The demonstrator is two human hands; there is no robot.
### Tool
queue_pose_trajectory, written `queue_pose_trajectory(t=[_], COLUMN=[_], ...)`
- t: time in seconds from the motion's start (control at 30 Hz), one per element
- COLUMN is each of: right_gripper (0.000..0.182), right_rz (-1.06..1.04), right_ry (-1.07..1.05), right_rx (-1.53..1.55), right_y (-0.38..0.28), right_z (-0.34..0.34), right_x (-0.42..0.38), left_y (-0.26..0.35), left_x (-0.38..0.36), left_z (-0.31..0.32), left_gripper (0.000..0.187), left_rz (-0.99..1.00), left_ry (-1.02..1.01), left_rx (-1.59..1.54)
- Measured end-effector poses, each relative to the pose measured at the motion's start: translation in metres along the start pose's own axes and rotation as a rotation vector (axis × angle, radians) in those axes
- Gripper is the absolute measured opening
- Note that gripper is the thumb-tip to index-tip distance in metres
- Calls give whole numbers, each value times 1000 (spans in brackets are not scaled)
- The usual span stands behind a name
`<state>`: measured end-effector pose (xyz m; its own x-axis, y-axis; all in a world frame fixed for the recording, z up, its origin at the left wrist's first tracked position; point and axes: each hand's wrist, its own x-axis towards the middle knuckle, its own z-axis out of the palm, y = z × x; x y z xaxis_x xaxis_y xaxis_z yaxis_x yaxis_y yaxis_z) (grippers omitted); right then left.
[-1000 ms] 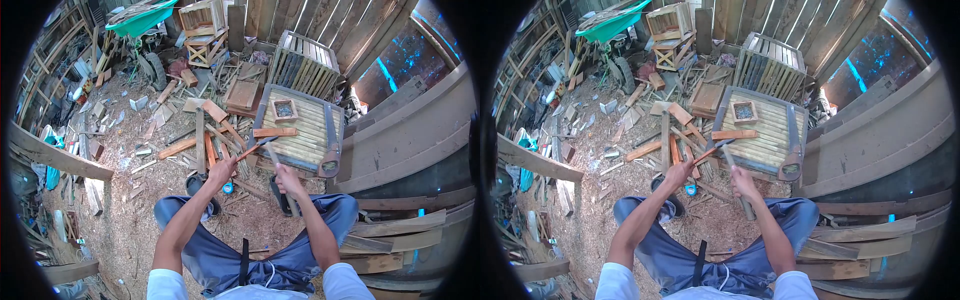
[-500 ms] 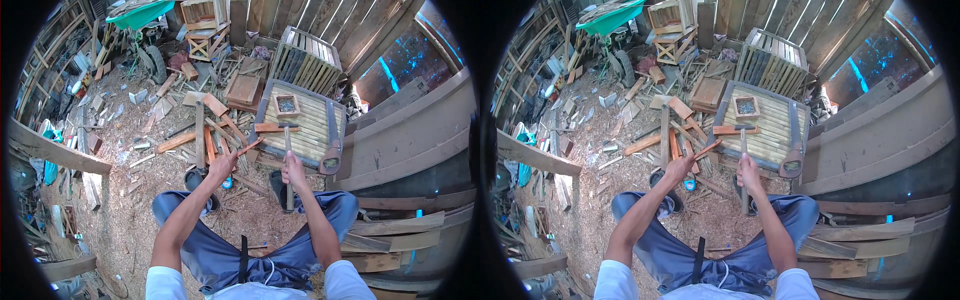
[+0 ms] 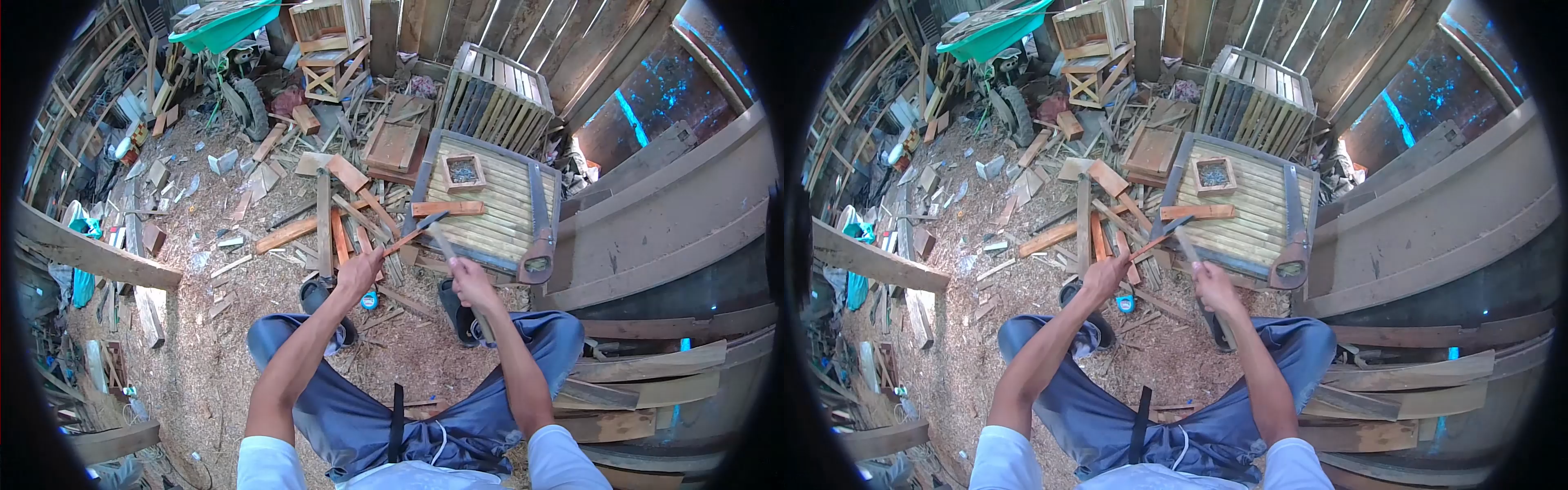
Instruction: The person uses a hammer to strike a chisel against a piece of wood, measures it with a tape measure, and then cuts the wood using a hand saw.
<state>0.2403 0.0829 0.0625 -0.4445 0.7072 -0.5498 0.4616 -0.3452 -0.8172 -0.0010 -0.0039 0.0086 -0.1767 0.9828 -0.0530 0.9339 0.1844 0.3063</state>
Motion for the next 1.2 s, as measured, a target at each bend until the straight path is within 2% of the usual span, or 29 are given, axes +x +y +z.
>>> queue_pose_trajectory(t=[0.1, 0.13, 0.23, 0.27, 0.37, 0.4, 0.43, 0.5, 0.53, 0.57, 0.63, 0.73, 0.83, 0.87, 0.97, 1.0, 1.1, 1.13, 1.2], right_gripper=[34, 36, 38, 39, 37, 37, 39, 43, 45, 45, 43, 41, 39, 33, 29, 31, 33, 36, 36], right_rz=[-80, -79, -46, -36, -8, -44, -93, -205, -446, -211, -165, 83, -203, -377, -537, -514, -617, -570, -542], right_ry=[110, 220, 63, 2, 71, 123, 198, 347, 428, 166, 194, 152, 354, 462, 434, 360, 265, 248, 280], right_rx=[388, 404, -187, -148, 8, 167, 141, 77, -487, -504, -508, -95, -153, -348, -392, -450, -628, -732, -706], right_y=[-10, -11, 3, 6, -3, -4, 3, 12, 15, 16, 14, -12, -11, -12, -5, -1, 13, 17, 21], right_z=[-10, -6, 6, 8, 5, 1, 2, 3, 6, 6, 8, 4, 4, 7, 26, 31, 44, 44, 38], right_x=[-3, -4, -2, -2, 0, -1, 1, 9, 8, 7, 6, -7, -13, -20, -29, -30, -35, -35, -29], left_y=[-11, -11, -9, -9, -14, -13, -12, -12, -12, -11, -9, -12, -13, -11, -7, -7, -6, -4, -1], left_x=[2, 2, 3, 3, 5, 5, 4, 6, 7, 9, 7, 7, 8, 8, 8, 9, 9, 8, 6], left_z=[19, 20, 17, 16, 21, 21, 21, 21, 20, 19, 11, 16, 16, 14, 9, 8, 4, 3, -1], left_gripper=[32, 28, 27, 26, 25, 24, 24, 24, 25, 25, 26, 27, 27, 26, 25, 25, 25, 25, 25], left_rz=[59, 28, 26, 30, 55, 28, 26, 20, 37, 23, -12, 19, 29, 17, 2, 3, -4, -15, -25], left_ry=[42, 18, 21, 24, 22, -3, -8, -4, 4, -12, -53, -2, -12, -8, -17, -20, -33, -33, -35], left_rx=[12, 27, 35, 22, 29, 21, 24, 27, 30, 27, 25, 44, 3, 2, 19, 12, -3, -8, -6])
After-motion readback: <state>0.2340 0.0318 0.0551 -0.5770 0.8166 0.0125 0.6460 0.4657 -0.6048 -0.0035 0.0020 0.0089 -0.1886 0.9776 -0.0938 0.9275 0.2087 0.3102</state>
